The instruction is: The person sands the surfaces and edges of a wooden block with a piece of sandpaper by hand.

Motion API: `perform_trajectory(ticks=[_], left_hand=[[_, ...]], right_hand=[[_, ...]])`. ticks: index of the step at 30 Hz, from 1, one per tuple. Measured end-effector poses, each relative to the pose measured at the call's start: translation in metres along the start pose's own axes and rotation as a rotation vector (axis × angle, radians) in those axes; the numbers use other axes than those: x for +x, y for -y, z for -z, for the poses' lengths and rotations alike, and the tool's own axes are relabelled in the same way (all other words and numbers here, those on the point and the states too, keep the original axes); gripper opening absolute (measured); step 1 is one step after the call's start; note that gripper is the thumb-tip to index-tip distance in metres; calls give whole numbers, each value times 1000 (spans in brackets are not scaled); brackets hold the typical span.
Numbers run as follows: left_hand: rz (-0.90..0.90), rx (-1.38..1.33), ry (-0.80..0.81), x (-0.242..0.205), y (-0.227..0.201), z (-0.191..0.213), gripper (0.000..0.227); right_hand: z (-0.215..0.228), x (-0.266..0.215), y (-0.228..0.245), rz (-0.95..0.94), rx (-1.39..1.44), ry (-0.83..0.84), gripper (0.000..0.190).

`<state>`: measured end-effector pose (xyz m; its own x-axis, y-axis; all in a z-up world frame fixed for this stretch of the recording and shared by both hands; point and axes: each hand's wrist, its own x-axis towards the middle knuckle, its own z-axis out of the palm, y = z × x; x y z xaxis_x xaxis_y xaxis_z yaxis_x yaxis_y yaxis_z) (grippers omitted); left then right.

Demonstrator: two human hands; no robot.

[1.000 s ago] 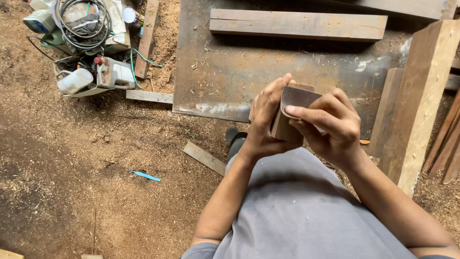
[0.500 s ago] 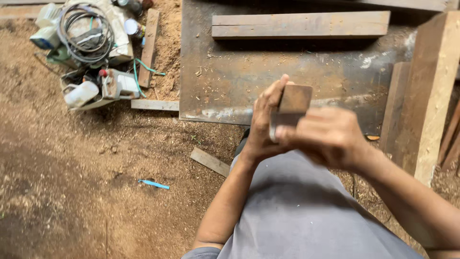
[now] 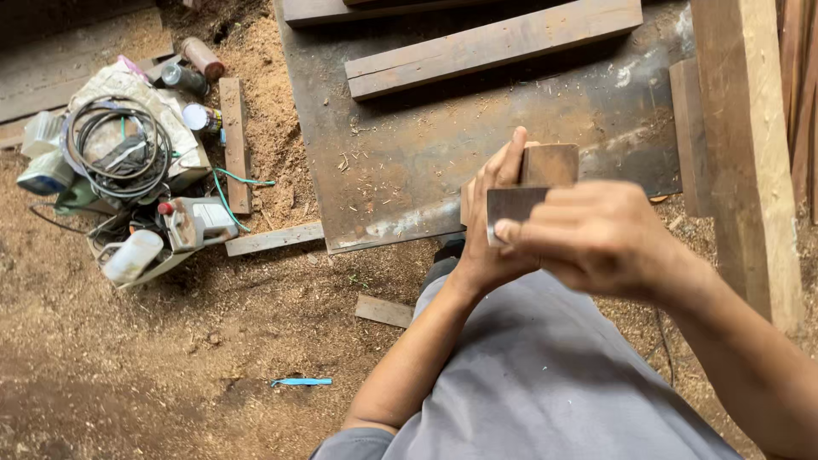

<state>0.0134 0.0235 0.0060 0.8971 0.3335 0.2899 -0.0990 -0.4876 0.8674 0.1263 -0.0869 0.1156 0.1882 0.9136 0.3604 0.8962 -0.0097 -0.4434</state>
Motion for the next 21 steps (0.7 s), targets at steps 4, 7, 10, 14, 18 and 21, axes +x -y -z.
perform_trajectory(ticks=[4, 7, 10, 14, 18, 21], left_hand=[[-124, 67, 56, -13, -1, 5, 105], [-59, -19, 11, -9, -3, 7, 120], [-88, -20, 23, -20, 5, 16, 114], [-70, -33, -6, -23, 11, 16, 114], [-75, -46, 1, -18, 12, 18, 117], [-113, -99, -1, -20, 12, 26, 120]], right_hand=[[-5, -12, 3, -160, -48, -130, 7], [-10, -2, 4, -135, -81, -158, 5], [-12, -13, 28, -1, -52, 13, 12], [-15, -3, 14, 104, -148, -58, 10], [-18, -3, 8, -46, -38, -124, 7], [-28, -13, 17, 119, -14, -38, 13]])
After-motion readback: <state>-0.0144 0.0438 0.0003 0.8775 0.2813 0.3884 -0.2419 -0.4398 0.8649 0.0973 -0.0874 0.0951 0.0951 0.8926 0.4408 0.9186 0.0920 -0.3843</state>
